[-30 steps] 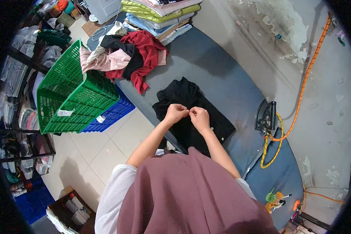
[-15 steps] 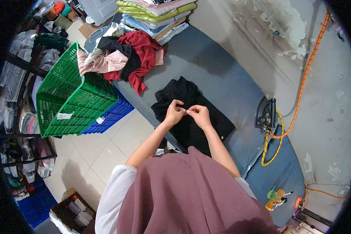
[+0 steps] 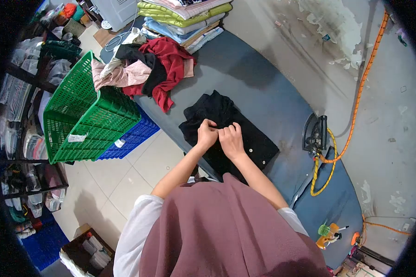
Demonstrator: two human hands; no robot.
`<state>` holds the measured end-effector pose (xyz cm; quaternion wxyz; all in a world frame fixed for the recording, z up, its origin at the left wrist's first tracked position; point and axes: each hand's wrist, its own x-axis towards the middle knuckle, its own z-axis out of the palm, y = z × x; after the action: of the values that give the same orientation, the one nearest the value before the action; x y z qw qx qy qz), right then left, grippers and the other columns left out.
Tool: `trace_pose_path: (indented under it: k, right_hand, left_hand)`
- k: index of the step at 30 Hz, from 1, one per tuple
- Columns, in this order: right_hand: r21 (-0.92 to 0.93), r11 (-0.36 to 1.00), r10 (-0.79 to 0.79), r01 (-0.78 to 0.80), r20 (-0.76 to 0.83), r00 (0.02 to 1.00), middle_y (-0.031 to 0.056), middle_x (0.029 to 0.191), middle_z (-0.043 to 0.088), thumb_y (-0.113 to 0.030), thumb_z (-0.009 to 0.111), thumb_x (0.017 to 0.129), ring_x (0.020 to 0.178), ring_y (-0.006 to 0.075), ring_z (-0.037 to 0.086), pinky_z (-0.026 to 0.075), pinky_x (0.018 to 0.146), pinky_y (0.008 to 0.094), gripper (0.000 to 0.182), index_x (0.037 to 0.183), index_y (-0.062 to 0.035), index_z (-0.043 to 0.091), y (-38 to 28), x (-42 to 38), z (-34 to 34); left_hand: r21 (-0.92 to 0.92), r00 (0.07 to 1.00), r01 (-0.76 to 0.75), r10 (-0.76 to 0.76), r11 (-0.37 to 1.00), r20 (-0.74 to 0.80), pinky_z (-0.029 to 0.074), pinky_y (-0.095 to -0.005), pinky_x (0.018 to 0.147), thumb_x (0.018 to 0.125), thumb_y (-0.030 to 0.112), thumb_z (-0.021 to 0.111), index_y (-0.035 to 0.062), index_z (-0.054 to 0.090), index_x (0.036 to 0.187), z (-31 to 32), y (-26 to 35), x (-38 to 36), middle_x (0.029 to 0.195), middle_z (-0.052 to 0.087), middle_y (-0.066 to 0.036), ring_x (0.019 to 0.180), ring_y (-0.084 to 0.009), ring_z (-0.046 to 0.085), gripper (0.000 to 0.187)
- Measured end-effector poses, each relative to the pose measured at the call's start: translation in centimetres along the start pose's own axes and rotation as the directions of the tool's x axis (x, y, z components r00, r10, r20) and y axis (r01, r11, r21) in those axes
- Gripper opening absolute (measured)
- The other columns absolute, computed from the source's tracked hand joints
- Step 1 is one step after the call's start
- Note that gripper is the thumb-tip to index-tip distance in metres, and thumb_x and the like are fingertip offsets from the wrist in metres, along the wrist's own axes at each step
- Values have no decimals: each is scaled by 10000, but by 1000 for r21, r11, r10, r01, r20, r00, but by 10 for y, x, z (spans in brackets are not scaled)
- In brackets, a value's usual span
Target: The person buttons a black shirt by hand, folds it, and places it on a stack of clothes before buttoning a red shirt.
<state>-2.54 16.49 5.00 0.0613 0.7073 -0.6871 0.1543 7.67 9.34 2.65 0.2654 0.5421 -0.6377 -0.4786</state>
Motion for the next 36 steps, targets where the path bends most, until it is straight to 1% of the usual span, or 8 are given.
trace_pose_path:
  k: [3,6,17,22,24,27,32,36]
  right_hand:
    - [287,931,209,-226,87,974,94,712,636,-98,586,775,780,274,602,381,928,443,94,712,-51,637,11,2,1]
    - [708,405,333,-579,476,814,80,748,689,-104,701,759,652,184,644,495,616,316,115,763,8,675,42,8,9]
    - [559,133,134,-818,808,574,81,729,687,-106,680,788,565,119,575,432,507,276,96,765,-13,686,70,27,10]
    - [504,295,275,-812,769,577,107,729,678,-114,635,817,696,187,622,475,720,343,127,745,-13,658,53,28,-4]
    - [270,887,291,-375,304,907,125,772,609,-67,561,824,904,308,566,305,1013,516,68,778,-29,593,22,11,-7]
    - [117,973,200,-199,11,980,133,787,613,-96,576,823,938,303,555,294,1031,508,84,776,-27,595,6,3,-6]
    - [635,100,401,-766,679,615,101,800,671,-143,668,798,717,194,617,485,652,356,158,815,14,666,43,10,6]
    - [630,-56,310,-774,748,587,100,805,672,-115,668,806,735,174,614,487,661,325,159,817,44,676,61,17,7]
  left_hand:
    - [-113,986,113,-97,987,138,512,-322,644,744,-2,654,-14,522,900,-8,6,0,795,654,-135,710,-210,671,205]
    - [-215,975,62,-13,975,220,507,-311,649,774,-7,637,-8,507,926,-6,-9,2,791,651,-133,714,-197,666,200]
    - [-207,943,-202,248,957,223,453,-264,654,847,-45,567,33,454,904,-3,-5,-5,786,557,-36,726,-112,559,149]
    - [-95,967,-190,203,977,156,456,-273,632,845,-36,575,27,457,893,2,3,-8,779,565,-41,702,-112,567,141]
    - [-61,981,-117,125,991,151,459,-277,627,846,-34,576,21,457,895,2,6,-6,778,568,-53,695,-119,572,140]
    - [-134,985,-60,81,989,153,463,-281,629,841,-36,579,11,457,901,4,-1,-1,780,570,-73,695,-128,577,144]
    - [-88,920,-365,374,927,116,466,-305,642,853,-59,535,11,461,922,2,4,-11,770,549,-124,686,-217,588,123]
    - [129,751,-661,650,739,119,482,-367,704,875,-19,525,18,484,984,0,9,-7,845,562,-164,761,-302,583,122]
